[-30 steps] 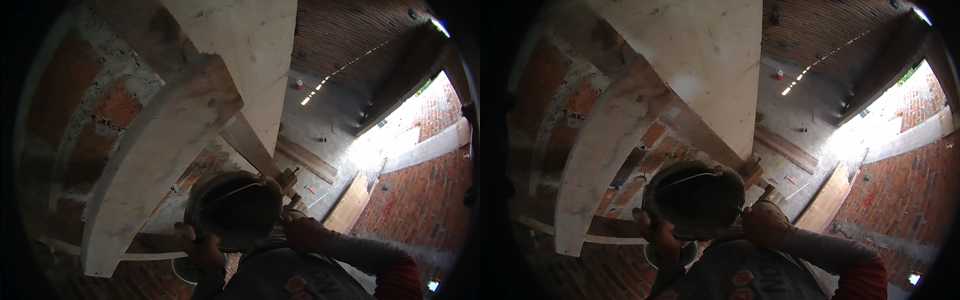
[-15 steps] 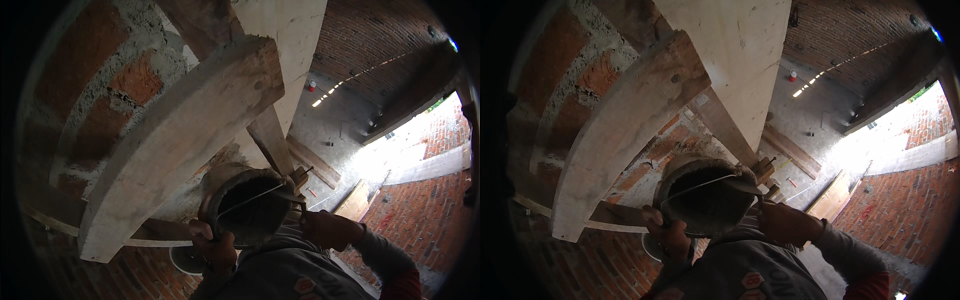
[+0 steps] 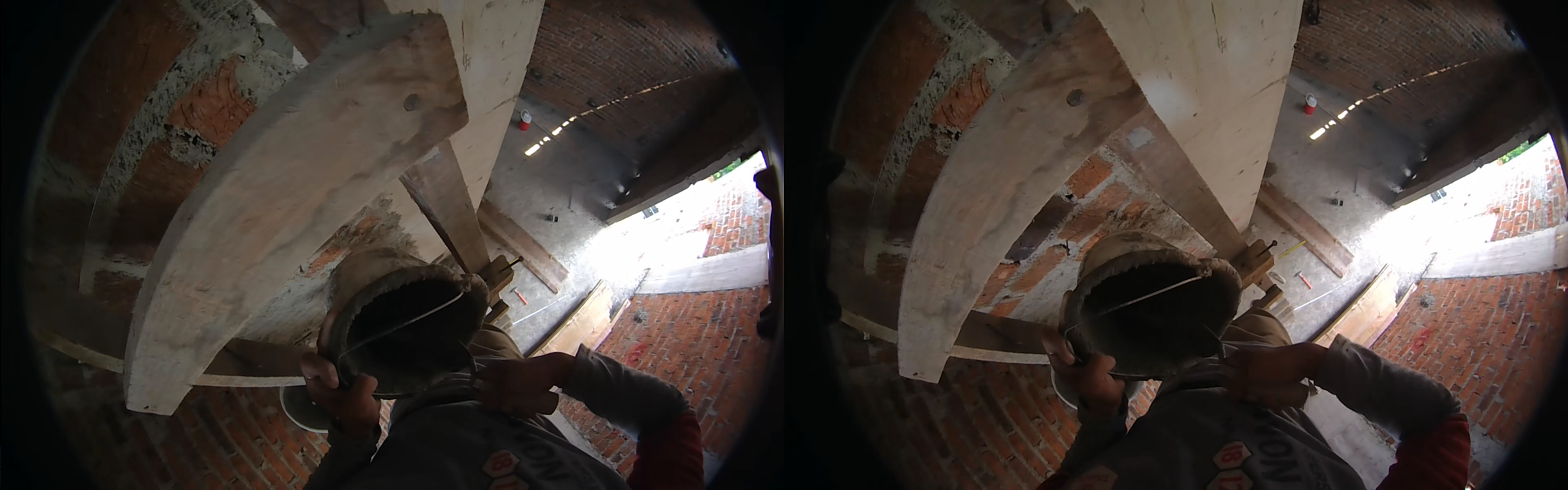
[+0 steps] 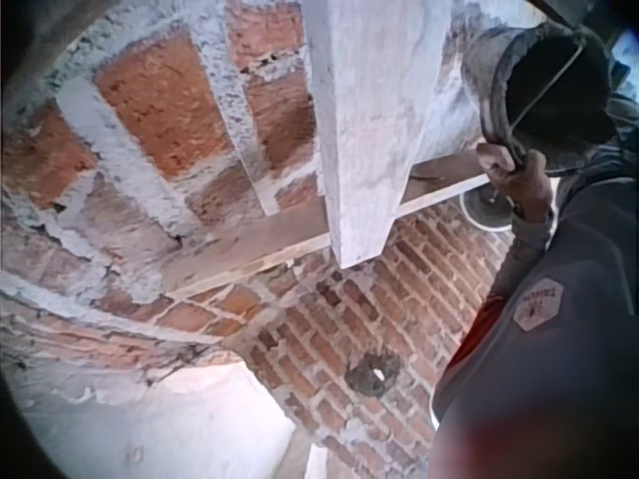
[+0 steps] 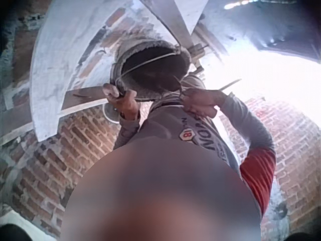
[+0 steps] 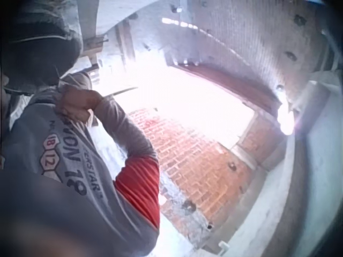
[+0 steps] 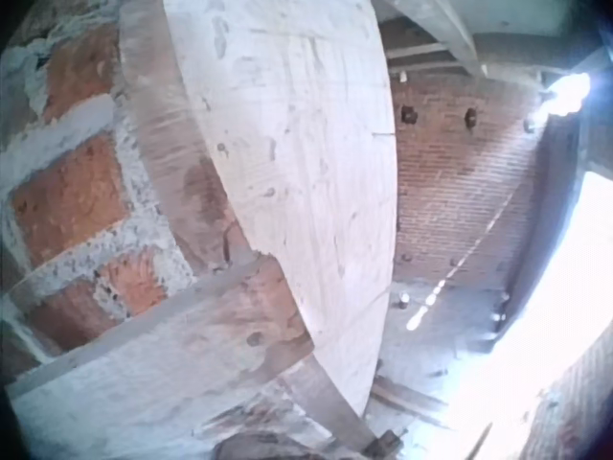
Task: The person scoops mortar from a bucket with a trowel and applies it to a brick wall, smoothing the surface. The person also places a small white rectangular object into the mortar and continues to spread and level the material.
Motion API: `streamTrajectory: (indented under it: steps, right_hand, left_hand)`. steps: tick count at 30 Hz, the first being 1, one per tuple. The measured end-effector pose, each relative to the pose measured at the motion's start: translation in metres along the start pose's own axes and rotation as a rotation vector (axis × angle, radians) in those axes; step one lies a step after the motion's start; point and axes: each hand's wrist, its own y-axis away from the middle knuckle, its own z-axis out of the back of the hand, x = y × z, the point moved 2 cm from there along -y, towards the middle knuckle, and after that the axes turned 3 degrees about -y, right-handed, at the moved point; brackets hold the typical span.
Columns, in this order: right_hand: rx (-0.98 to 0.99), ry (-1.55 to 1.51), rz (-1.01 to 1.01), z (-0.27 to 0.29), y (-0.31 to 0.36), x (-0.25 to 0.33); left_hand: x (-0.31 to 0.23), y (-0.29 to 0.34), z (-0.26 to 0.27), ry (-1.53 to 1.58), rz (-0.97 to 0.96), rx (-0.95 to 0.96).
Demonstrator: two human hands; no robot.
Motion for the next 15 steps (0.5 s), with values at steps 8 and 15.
streamTrajectory:
  steps: [8, 15]
  right_hand:
    - [0.045, 0.56, -0.064, 0.026, 0.008, 0.022]
    - [0.219, 0.206, -0.292, 0.015, -0.011, 0.039]
  left_hand:
    - [-0.003, -0.004, -0.013, 0.294, 0.011, -0.016]
    - [-0.008, -0.005, -0.018, 0.383, 0.052, -0.072]
